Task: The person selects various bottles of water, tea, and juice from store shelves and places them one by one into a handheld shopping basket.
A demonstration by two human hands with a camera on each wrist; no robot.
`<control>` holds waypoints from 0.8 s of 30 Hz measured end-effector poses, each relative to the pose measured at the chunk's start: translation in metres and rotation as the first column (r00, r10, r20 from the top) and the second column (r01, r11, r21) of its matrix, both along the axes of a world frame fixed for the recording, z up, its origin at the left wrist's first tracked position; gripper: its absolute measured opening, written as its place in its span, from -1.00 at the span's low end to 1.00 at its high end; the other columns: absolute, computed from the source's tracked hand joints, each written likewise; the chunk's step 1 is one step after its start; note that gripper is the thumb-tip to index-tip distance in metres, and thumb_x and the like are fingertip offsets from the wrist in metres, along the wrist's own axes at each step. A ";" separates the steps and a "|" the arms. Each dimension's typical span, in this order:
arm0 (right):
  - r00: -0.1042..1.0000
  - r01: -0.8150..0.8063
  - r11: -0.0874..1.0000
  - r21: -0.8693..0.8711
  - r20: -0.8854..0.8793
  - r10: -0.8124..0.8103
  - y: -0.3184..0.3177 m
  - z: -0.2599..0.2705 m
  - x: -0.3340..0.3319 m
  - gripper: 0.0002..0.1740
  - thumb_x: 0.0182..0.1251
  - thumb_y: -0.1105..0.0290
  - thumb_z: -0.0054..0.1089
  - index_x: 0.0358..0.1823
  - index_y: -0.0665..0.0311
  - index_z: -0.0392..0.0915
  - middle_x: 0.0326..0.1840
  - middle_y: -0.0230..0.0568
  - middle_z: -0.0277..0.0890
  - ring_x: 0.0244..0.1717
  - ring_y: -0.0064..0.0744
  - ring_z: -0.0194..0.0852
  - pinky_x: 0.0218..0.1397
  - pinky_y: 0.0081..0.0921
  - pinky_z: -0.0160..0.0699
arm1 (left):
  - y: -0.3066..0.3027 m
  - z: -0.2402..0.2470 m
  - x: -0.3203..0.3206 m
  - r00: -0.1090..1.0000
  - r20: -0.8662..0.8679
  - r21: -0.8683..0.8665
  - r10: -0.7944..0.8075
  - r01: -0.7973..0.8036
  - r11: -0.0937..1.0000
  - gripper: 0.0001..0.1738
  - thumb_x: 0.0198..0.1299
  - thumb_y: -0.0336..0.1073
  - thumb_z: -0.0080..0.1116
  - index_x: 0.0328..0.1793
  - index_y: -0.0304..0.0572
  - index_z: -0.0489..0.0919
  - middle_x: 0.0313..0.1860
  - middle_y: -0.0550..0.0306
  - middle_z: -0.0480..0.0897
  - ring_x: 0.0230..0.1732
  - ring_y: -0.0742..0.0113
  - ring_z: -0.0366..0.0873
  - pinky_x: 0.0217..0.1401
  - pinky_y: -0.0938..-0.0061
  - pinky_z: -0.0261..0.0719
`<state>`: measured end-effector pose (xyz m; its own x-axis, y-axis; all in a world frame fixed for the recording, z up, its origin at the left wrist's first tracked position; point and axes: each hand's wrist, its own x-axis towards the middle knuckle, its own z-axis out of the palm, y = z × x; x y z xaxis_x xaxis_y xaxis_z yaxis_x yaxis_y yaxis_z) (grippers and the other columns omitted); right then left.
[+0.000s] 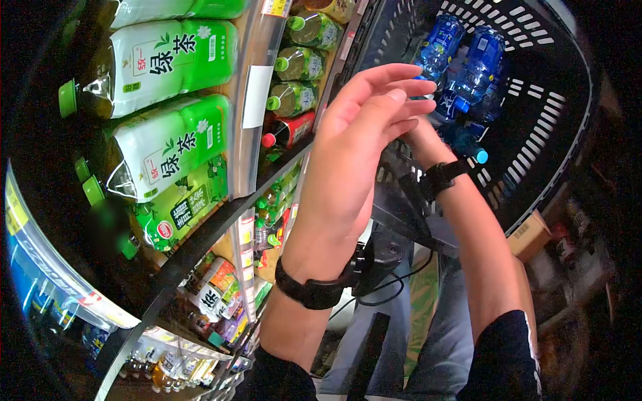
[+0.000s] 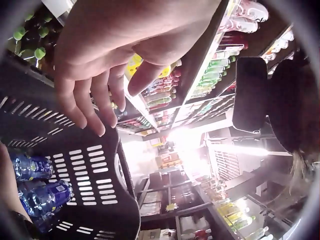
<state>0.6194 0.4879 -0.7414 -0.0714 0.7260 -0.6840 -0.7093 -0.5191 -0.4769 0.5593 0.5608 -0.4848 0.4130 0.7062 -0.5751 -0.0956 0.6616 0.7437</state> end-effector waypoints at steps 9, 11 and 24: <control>0.884 0.348 0.930 -0.114 -0.291 -0.367 -0.005 0.154 0.030 -0.66 0.31 0.32 -0.09 0.03 0.38 0.38 -0.04 -0.05 0.49 -0.09 -0.31 0.50 -0.02 -0.45 0.46 | 0.000 0.042 0.003 0.986 0.118 0.001 0.116 -0.117 0.993 -0.68 0.22 -0.32 -0.07 0.03 -0.37 0.42 -0.07 -0.04 0.55 -0.05 0.31 0.52 0.10 0.45 0.38; 0.828 0.410 0.910 -0.057 -0.394 -0.398 -0.002 0.189 0.039 -0.67 0.31 0.33 -0.09 0.02 0.37 0.39 -0.07 -0.06 0.51 -0.13 -0.32 0.52 -0.04 -0.45 0.47 | 0.002 0.056 -0.001 0.983 0.135 0.016 0.125 -0.128 0.992 -0.68 0.22 -0.32 -0.07 0.04 -0.36 0.42 -0.07 -0.04 0.55 -0.04 0.31 0.51 0.10 0.46 0.38; 0.784 0.487 0.861 0.146 -0.507 -0.357 0.051 0.361 0.026 -0.76 0.27 0.44 -0.08 -0.08 0.37 0.42 -0.23 -0.16 0.55 -0.32 -0.41 0.47 -0.19 -0.51 0.46 | -0.009 0.183 -0.097 0.697 -0.516 0.844 0.497 0.315 0.435 -0.78 0.17 -0.52 -0.08 -0.06 -0.38 0.45 0.08 -0.13 0.46 0.16 0.18 0.38 0.30 0.31 0.22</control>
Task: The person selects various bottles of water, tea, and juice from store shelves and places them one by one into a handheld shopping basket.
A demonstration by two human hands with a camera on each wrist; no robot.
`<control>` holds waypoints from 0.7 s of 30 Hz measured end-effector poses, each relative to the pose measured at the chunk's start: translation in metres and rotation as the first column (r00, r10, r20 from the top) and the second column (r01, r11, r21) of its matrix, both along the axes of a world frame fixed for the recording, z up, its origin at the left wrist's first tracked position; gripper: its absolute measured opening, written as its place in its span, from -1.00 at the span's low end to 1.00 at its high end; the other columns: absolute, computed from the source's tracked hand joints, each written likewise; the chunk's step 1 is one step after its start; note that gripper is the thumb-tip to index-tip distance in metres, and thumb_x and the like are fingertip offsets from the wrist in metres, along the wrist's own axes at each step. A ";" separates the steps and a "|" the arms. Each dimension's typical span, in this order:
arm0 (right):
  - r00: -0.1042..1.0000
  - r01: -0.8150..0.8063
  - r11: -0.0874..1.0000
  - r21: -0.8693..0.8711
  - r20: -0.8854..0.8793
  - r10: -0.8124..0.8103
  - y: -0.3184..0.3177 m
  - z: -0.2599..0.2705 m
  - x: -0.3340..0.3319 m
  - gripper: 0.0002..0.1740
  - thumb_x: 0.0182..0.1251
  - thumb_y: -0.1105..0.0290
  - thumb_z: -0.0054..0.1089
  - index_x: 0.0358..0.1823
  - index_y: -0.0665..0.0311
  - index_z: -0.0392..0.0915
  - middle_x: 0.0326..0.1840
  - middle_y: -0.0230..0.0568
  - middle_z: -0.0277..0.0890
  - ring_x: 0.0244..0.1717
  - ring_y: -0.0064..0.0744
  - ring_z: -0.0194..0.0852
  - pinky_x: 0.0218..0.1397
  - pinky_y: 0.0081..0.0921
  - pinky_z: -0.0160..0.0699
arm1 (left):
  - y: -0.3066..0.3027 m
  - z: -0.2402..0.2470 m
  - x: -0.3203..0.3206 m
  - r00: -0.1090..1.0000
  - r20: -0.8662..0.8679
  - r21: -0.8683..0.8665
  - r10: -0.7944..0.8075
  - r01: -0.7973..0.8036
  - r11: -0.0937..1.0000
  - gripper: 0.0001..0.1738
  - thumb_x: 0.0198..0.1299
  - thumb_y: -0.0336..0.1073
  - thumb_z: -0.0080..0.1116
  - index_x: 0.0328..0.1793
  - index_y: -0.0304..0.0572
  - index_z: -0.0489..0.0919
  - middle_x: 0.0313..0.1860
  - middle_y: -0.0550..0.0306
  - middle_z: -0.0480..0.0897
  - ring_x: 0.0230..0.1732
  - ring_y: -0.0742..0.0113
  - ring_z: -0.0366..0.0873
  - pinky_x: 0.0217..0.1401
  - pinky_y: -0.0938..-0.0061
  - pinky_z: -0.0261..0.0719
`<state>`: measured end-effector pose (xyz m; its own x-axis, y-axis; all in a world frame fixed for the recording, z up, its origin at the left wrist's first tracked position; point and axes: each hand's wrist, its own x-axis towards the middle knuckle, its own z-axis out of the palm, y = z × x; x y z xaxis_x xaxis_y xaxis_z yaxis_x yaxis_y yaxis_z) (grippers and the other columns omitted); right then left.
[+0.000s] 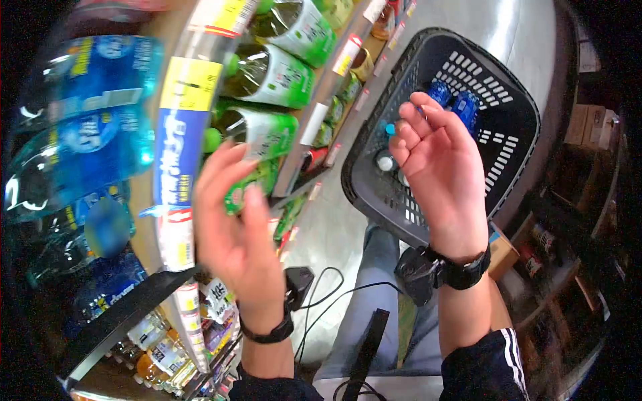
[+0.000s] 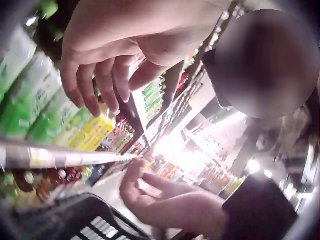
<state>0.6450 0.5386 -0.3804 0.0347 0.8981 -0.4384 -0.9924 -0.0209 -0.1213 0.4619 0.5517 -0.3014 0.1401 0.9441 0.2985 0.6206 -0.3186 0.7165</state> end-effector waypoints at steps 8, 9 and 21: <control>0.863 0.014 0.990 0.138 -0.502 0.058 0.039 0.052 -0.076 -0.81 0.27 0.47 -0.11 -0.14 0.33 0.43 -0.31 -0.24 0.47 -0.34 -0.44 0.33 -0.22 -0.52 0.34 | 0.004 0.067 -0.062 0.925 0.206 0.318 0.319 -0.371 0.872 -0.55 0.19 -0.49 -0.06 0.22 -0.38 0.21 0.26 -0.12 0.26 0.30 0.17 0.18 0.37 0.31 0.05; 0.842 0.031 0.985 0.172 -0.535 0.066 0.045 0.055 -0.085 -0.81 0.27 0.47 -0.12 -0.14 0.33 0.43 -0.31 -0.25 0.46 -0.34 -0.44 0.33 -0.22 -0.52 0.33 | 0.006 0.070 -0.068 0.912 0.257 0.224 0.320 -0.378 0.898 -0.44 0.18 -0.48 -0.02 0.31 -0.38 0.12 0.30 -0.09 0.19 0.33 0.18 0.12 0.38 0.34 0.00; 0.990 0.069 0.978 0.196 -0.133 -0.043 0.073 0.061 -0.137 -0.75 0.24 0.35 -0.08 -0.13 0.33 0.40 -0.40 -0.23 0.50 -0.41 -0.49 0.42 -0.23 -0.55 0.40 | 0.030 0.067 -0.080 0.824 0.237 0.377 0.514 -0.566 0.734 -0.39 0.16 -0.47 0.01 0.33 -0.34 0.07 0.29 -0.07 0.20 0.29 0.15 0.19 0.33 0.27 0.12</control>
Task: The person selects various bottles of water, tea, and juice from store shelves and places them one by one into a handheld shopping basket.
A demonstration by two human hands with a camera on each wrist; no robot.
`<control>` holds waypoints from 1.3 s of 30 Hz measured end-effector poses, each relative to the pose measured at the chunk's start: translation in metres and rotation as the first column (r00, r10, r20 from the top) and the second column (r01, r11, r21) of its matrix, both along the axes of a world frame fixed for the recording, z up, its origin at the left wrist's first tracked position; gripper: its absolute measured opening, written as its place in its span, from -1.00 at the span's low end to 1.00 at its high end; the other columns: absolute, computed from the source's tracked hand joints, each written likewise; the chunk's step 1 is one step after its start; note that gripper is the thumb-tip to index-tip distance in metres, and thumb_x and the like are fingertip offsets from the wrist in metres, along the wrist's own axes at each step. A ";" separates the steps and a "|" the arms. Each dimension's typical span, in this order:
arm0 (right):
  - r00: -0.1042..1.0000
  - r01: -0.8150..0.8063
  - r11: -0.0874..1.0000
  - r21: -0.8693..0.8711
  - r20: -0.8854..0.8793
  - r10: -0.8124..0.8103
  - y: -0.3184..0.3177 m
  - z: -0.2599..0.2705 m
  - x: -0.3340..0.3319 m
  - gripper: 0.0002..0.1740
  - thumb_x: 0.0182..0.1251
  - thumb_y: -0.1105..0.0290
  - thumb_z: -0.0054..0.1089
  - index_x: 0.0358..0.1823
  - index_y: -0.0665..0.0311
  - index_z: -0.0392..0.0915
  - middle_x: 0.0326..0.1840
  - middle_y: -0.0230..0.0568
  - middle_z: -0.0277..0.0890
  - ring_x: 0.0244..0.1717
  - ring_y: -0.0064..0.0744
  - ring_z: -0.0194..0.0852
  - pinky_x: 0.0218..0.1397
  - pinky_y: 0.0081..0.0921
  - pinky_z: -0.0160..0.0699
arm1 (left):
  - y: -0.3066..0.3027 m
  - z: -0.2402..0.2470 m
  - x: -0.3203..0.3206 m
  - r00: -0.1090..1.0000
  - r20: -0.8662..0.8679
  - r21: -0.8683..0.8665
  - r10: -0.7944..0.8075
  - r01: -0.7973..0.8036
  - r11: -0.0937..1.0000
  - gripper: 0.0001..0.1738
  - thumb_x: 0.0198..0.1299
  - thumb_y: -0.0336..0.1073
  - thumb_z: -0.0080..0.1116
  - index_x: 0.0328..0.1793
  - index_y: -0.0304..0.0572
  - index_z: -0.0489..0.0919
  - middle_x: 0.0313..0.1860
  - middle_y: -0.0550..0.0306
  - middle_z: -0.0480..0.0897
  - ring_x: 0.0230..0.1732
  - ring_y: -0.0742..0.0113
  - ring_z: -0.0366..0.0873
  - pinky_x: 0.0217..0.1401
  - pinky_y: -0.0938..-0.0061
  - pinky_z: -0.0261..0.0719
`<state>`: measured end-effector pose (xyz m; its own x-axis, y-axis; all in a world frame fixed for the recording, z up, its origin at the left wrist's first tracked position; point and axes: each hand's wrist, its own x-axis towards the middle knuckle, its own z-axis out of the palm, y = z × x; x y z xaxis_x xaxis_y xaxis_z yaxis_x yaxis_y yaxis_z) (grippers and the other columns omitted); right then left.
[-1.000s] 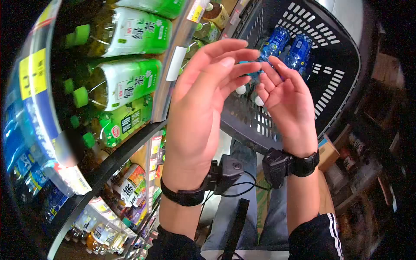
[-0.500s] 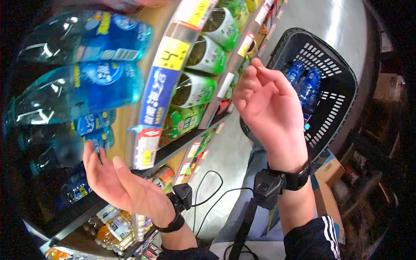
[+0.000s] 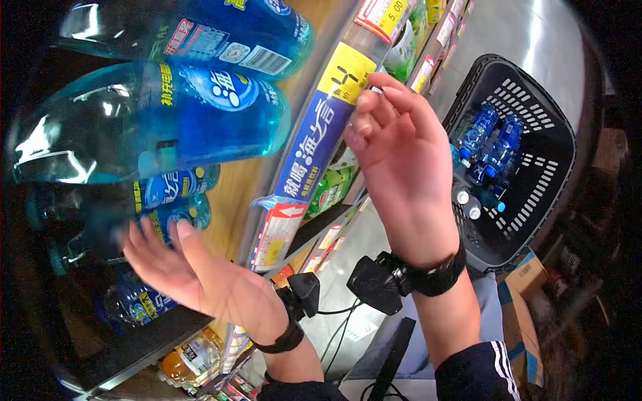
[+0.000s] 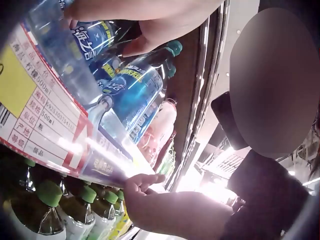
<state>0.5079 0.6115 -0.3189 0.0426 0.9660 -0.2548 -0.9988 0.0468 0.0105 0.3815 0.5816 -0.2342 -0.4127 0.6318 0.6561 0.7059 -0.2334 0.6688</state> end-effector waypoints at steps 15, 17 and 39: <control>0.549 0.012 0.965 0.260 0.805 -0.224 -0.007 0.037 -0.034 -0.81 0.21 0.53 -0.05 -0.20 0.45 0.48 -0.35 -0.21 0.52 -0.31 -0.52 0.49 -0.18 -0.60 0.43 | 0.005 0.034 -0.033 0.973 -0.161 0.254 0.164 -0.120 0.960 -0.27 0.08 -0.43 0.16 0.36 -0.21 0.07 0.35 -0.08 0.14 0.38 0.13 0.04 0.43 0.25 -0.05; 0.498 -0.042 0.944 0.327 0.826 -0.264 -0.006 0.042 -0.036 -0.82 0.20 0.53 -0.04 -0.23 0.47 0.49 -0.36 -0.18 0.53 -0.32 -0.53 0.50 -0.21 -0.60 0.45 | 0.004 0.035 -0.033 0.983 0.053 0.161 0.176 -0.182 0.970 -0.31 0.11 -0.33 0.14 0.34 -0.20 0.10 0.30 -0.11 0.18 0.31 0.14 0.13 0.36 0.27 0.03; 0.074 -0.027 0.953 0.302 0.951 -0.300 0.000 0.069 -0.018 -0.49 -0.02 0.53 0.11 0.08 0.28 0.41 -0.29 -0.10 0.31 -0.49 -0.24 0.42 -0.46 -0.42 0.46 | 0.049 0.039 0.043 0.966 0.123 -0.023 -0.225 0.230 0.973 -0.61 0.15 -0.50 0.08 0.11 -0.41 0.33 -0.02 0.00 0.49 -0.04 0.35 0.45 0.05 0.43 0.42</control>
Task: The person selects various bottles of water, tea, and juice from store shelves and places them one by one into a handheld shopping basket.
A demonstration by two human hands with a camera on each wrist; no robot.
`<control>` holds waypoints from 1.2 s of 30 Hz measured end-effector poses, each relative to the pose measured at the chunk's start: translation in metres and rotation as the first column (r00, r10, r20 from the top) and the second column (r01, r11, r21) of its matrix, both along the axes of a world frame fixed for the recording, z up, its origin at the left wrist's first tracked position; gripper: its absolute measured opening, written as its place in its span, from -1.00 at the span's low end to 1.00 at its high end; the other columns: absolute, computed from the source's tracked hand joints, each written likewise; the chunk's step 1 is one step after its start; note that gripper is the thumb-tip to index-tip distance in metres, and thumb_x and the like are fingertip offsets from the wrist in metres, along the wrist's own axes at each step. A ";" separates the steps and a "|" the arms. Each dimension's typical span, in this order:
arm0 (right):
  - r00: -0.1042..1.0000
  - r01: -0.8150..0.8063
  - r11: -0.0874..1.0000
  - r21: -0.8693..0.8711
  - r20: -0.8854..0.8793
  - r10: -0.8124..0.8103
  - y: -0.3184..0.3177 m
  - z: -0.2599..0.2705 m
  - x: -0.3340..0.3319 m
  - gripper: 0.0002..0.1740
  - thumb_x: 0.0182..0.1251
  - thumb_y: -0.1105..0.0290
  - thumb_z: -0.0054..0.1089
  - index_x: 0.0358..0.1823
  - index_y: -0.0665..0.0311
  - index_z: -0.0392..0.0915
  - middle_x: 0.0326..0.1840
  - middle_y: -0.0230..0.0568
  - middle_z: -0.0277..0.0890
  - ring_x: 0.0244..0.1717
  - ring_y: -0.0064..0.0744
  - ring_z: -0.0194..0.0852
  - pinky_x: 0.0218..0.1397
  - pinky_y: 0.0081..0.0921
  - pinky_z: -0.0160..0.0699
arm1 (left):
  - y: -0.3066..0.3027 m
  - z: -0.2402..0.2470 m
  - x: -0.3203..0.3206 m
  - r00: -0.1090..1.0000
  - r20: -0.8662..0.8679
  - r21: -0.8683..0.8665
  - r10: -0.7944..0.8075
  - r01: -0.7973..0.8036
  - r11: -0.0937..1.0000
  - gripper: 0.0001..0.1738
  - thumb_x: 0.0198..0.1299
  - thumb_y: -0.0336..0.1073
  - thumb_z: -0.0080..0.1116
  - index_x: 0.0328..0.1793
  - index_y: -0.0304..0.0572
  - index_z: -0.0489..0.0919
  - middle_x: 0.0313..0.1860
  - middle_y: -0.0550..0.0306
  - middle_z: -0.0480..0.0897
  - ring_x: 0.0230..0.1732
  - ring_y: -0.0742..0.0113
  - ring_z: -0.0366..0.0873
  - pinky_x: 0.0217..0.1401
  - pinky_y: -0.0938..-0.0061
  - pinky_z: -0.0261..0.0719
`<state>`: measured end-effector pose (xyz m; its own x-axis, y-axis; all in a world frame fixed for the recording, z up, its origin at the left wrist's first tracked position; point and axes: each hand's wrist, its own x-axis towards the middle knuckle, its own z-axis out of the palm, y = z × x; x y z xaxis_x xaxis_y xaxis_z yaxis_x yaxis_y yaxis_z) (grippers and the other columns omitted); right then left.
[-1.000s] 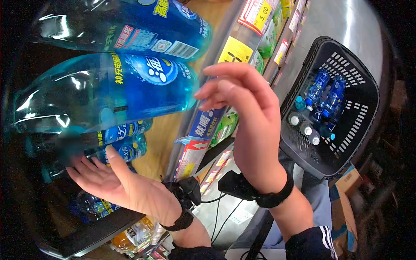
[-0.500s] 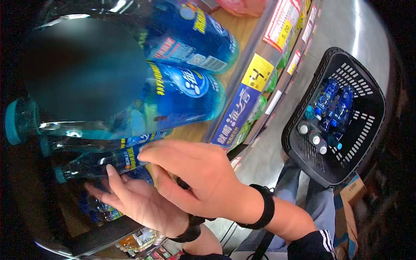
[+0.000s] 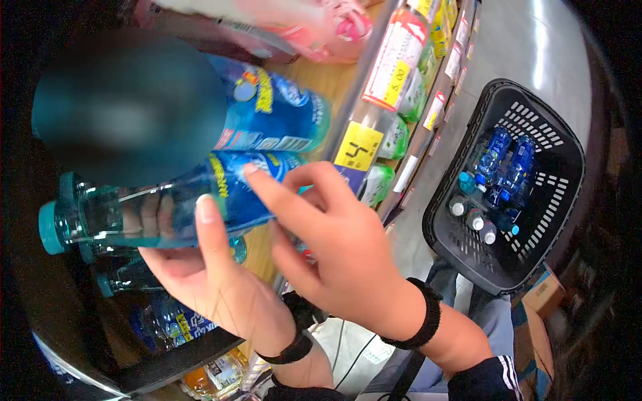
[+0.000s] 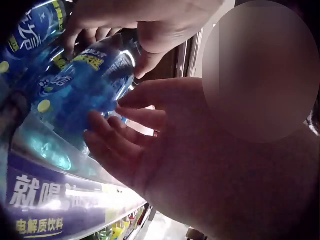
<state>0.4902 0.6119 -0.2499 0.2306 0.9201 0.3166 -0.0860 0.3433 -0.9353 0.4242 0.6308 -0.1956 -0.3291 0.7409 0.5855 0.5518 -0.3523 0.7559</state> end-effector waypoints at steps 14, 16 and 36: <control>0.824 -0.445 0.894 0.042 -0.372 0.428 -0.037 -0.013 0.046 -0.29 0.25 0.10 0.09 0.33 0.29 0.08 -0.11 0.03 0.19 -0.25 -0.05 0.35 -0.19 -0.36 0.40 | -0.046 -0.030 -0.008 0.800 -0.593 0.390 0.092 0.185 0.902 -0.38 0.13 -0.16 0.14 0.20 -0.31 0.16 0.18 -0.16 0.32 0.15 0.02 0.36 0.18 0.10 0.37; 0.814 -0.350 0.921 0.169 -0.432 0.389 -0.048 -0.024 0.059 -0.24 0.24 0.08 0.10 0.35 0.28 0.02 -0.06 0.05 0.19 -0.20 0.00 0.36 -0.14 -0.31 0.40 | -0.057 -0.025 -0.014 0.875 -0.475 0.455 0.091 0.155 0.877 -0.38 0.13 -0.11 0.12 0.19 -0.27 0.16 0.14 -0.15 0.33 0.12 -0.04 0.38 0.14 0.08 0.41; 0.414 -0.564 0.423 -0.710 -0.686 -0.599 -0.168 -0.368 0.281 -0.36 0.25 0.10 0.03 0.30 0.06 0.03 0.01 -0.26 0.35 -0.09 -0.47 0.43 -0.31 -0.53 0.51 | -0.122 -0.389 0.246 0.389 0.070 -0.866 -0.919 0.480 0.137 -0.43 -0.10 -0.37 0.17 0.16 -0.09 0.41 0.10 0.02 0.49 0.24 0.02 0.34 0.21 0.17 0.29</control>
<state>0.7715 0.4435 -0.6179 -0.1969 0.4664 -0.8624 -0.8976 -0.4396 -0.0328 0.6706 0.5086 -0.5851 0.6882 0.6208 -0.3756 0.6398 -0.2751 0.7176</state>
